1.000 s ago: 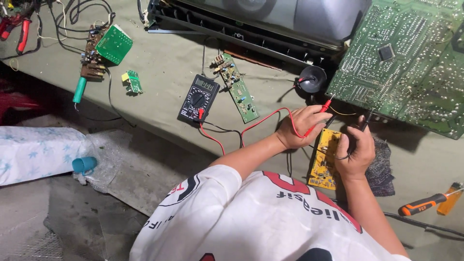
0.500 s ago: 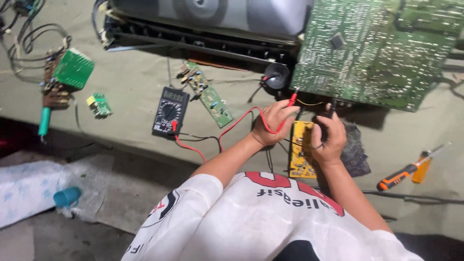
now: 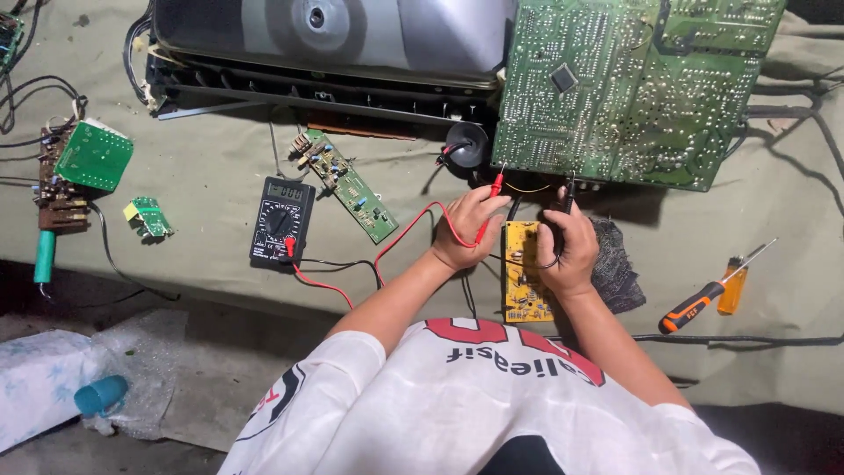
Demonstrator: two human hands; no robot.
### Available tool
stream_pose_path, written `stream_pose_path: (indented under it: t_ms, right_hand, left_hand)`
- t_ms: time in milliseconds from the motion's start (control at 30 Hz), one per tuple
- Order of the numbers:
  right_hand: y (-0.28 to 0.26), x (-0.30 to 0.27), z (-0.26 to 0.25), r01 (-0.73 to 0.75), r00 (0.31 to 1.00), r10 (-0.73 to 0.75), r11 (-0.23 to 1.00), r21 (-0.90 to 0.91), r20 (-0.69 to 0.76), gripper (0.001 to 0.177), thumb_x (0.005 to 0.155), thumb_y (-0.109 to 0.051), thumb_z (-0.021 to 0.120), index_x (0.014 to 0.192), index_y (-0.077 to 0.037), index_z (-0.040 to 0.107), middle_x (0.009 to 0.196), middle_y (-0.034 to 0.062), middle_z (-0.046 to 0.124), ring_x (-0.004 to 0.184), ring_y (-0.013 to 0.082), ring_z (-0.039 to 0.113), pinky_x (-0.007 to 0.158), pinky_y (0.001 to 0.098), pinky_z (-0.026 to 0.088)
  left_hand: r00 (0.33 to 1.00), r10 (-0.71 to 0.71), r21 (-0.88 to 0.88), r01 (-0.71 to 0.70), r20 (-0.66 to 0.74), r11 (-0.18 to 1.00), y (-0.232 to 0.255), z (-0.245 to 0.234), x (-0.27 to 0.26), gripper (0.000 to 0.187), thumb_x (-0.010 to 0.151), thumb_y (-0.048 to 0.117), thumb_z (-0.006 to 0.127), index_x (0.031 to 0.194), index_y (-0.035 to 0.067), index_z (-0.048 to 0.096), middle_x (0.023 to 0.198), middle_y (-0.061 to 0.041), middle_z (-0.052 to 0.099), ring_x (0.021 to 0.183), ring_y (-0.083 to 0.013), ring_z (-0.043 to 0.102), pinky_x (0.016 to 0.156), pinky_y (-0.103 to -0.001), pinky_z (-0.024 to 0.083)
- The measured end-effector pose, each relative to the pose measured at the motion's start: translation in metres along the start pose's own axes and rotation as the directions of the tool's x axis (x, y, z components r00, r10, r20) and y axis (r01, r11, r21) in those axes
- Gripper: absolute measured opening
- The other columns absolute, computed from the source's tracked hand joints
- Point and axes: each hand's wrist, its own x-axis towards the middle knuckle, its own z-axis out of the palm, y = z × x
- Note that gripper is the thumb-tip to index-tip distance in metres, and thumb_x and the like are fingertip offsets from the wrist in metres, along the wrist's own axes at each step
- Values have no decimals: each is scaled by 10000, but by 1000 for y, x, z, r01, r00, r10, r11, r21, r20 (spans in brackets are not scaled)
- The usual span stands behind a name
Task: Testing electronic components on various circuit boards using a digital multimeter.
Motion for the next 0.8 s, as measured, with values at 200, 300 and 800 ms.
stream_pose_path:
  t_ms: [200, 300, 800]
  right_hand:
    - [4, -3, 1, 5, 1000, -5, 1000, 13, 0, 179, 1004, -197, 654, 1113, -65, 706, 1325, 270, 674, 990, 434, 684, 886, 486, 521]
    - [6, -4, -1, 18, 1000, -18, 1000, 0, 14, 193, 996, -200, 673, 1126, -62, 713, 1303, 288, 678, 993, 448, 684, 895, 490, 521]
    - [8, -7, 0, 45, 998, -46, 999, 11, 34, 228, 1048, -217, 660, 1156, -22, 706, 1337, 332, 655, 1110, 472, 661, 991, 492, 496]
  left_hand:
    - [1000, 5, -7, -5, 3, 1000, 2, -4, 3, 300, 1009, 254, 570, 1279, 180, 680, 1188, -109, 652, 936, -343, 708, 781, -415, 563]
    - [1000, 9, -4, -9, 2, 1000, 3, -5, 4, 307, 1006, 251, 573, 1285, 176, 673, 1179, -111, 648, 930, -347, 707, 782, -416, 566]
    - [998, -27, -33, 25, -65, 999, -3, 8, -6, 278, 1017, 283, 578, 1271, 213, 664, 1195, -89, 646, 980, -329, 713, 824, -411, 584]
